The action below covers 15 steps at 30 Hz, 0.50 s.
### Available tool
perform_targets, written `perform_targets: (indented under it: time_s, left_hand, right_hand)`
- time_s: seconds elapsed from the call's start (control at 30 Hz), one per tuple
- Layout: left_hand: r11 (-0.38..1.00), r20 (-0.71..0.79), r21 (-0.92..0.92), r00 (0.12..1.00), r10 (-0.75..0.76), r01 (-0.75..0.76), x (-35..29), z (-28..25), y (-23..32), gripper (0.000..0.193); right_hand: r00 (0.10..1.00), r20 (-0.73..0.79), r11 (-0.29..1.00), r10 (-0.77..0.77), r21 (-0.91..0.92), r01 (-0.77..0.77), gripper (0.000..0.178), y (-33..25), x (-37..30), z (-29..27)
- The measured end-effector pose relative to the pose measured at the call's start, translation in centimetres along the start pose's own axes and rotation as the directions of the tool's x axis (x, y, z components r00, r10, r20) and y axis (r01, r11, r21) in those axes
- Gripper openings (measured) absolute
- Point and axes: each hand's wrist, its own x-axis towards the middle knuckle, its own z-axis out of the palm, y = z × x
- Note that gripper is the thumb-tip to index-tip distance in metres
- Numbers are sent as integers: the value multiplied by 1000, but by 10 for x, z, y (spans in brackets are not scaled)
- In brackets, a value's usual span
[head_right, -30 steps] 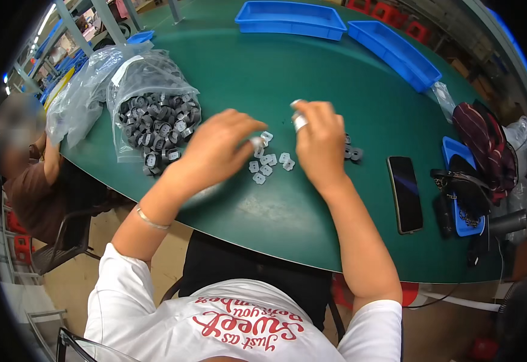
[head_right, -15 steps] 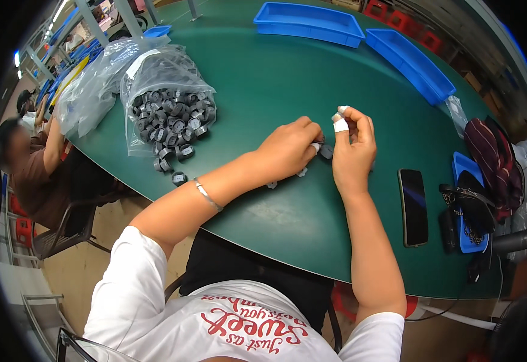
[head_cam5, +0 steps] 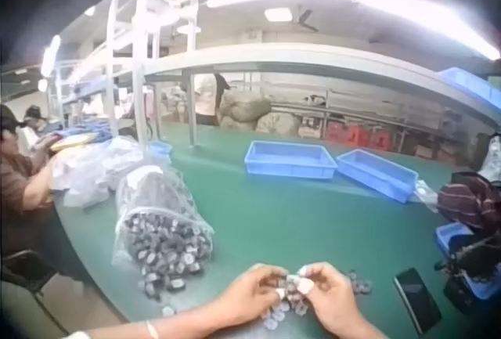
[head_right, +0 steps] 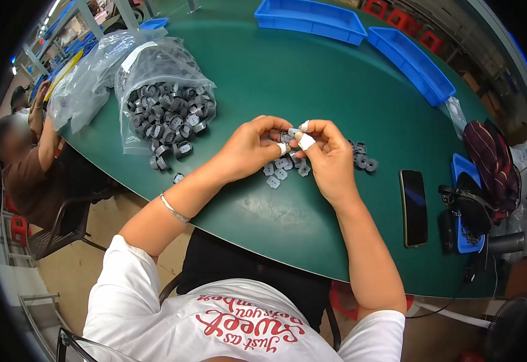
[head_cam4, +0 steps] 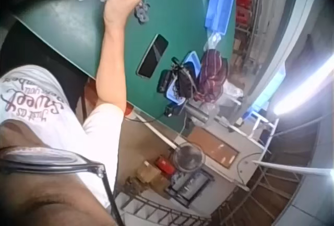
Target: The person assembles small grey plastic components with white plastic parts by hand on a green workbench.
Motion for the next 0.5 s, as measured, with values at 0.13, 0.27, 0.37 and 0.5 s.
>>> perform_targets:
  time_s: [0.13,0.27,0.37,0.5]
  left_hand:
    - [989,39,-146,999,-29,35,-2,1,1,35]
    - [941,124,-327,991,-45,84,-4,0,6,35]
    - [879,196,-443,976,-96,175,-5,-1,14,39]
    - [822,147,-541,982,-114,177,-5,3,15,43]
  right_hand:
    - [1000,-3,1000,3,25,-3,12,1,0,0]
    - [1000,-20,999,10,-49,-11,14,-2,-1,-2]
    - [999,-43,992,-23,-126,17,13,-2,-3,0]
    - [986,-78,964,-146,-233,125,12,2,-7,4]
